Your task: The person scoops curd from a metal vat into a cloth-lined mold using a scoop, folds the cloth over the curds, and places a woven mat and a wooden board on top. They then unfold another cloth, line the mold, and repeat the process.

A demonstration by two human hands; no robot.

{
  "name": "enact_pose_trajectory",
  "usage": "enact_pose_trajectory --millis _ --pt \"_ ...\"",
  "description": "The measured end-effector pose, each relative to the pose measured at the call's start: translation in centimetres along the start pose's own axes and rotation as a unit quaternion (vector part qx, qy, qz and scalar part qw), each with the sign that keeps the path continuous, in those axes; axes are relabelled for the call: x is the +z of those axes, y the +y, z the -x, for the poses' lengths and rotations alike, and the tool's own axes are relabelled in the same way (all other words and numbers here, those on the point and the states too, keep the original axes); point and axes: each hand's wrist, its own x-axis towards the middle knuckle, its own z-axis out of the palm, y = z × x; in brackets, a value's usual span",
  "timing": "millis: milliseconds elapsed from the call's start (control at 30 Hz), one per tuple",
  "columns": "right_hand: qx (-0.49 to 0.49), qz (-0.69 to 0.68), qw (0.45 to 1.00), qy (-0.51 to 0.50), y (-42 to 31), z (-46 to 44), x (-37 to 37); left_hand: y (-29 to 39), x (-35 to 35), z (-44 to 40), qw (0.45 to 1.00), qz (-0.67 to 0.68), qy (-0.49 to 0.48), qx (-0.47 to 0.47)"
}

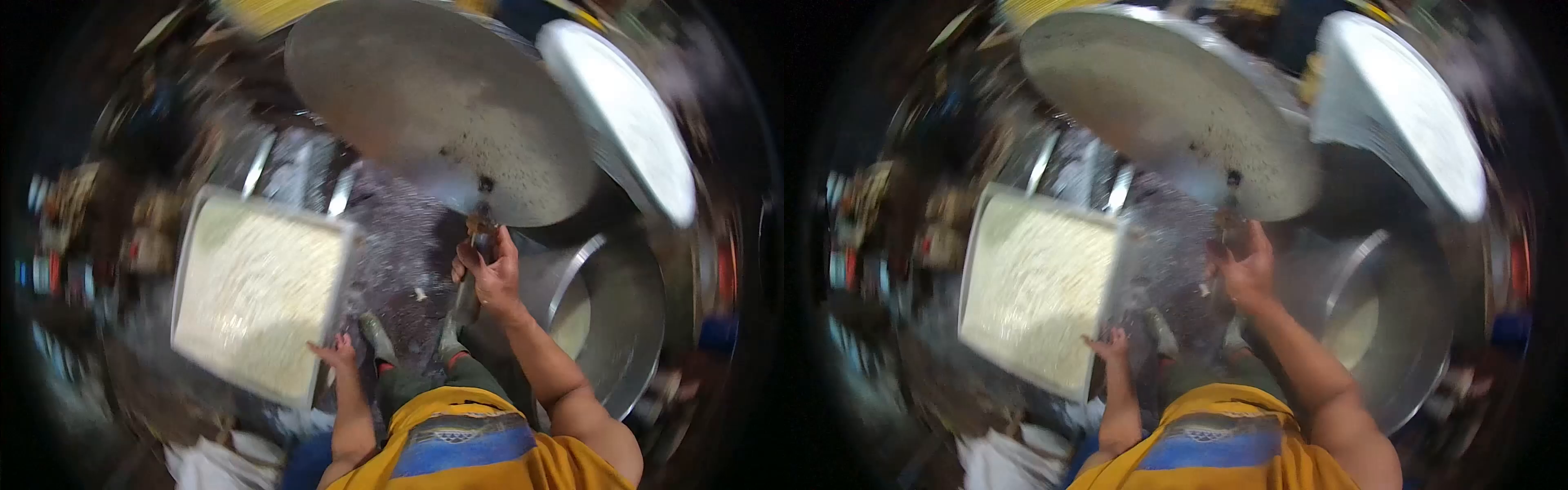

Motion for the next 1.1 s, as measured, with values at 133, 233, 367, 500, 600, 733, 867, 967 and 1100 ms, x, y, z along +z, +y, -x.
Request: enact_pose_trajectory --millis 133,233,367,500,600,733,867,967,1100 --pt "0.115 -0.044 0.986 0.111 -0.6 6.3 -22.6 -9.2 5.4 4.6 0.93 -0.347 -0.122 0.02" --pt "0.236 -0.143 0.939 0.202 4.6 13.1 -36.1 -19.5 7.9 12.2 0.796 -0.544 -0.264 0.032" --pt "0.217 -0.178 0.852 0.442 16.2 20.4 -49.9 -33.9 6.5 24.9 0.607 -0.688 -0.398 0.015" --pt "0.282 -0.129 0.659 0.685 31.0 20.5 -60.4 -43.8 3.9 30.4 0.39 -0.724 -0.566 0.058" --pt "0.287 0.149 0.585 0.744 44.6 19.8 -63.6 -46.5 2.1 32.4 0.33 -0.758 -0.512 0.232" --pt "0.347 0.252 0.659 0.618 54.8 18.3 -65.8 -49.1 0.5 32.4 0.266 -0.77 -0.438 0.38" --pt "0.315 0.137 0.839 0.422 57.7 19.7 -65.3 -49.1 0.1 31.5 0.217 -0.772 -0.412 0.433" --pt "0.374 0.194 0.851 0.312 60.3 19.6 -63.7 -49.6 -0.3 31.8 0.191 -0.777 -0.367 0.474" --pt "0.355 0.125 0.919 0.114 61.5 23.5 -61.8 -50.1 -0.8 32.2 0.175 -0.776 -0.326 0.512"
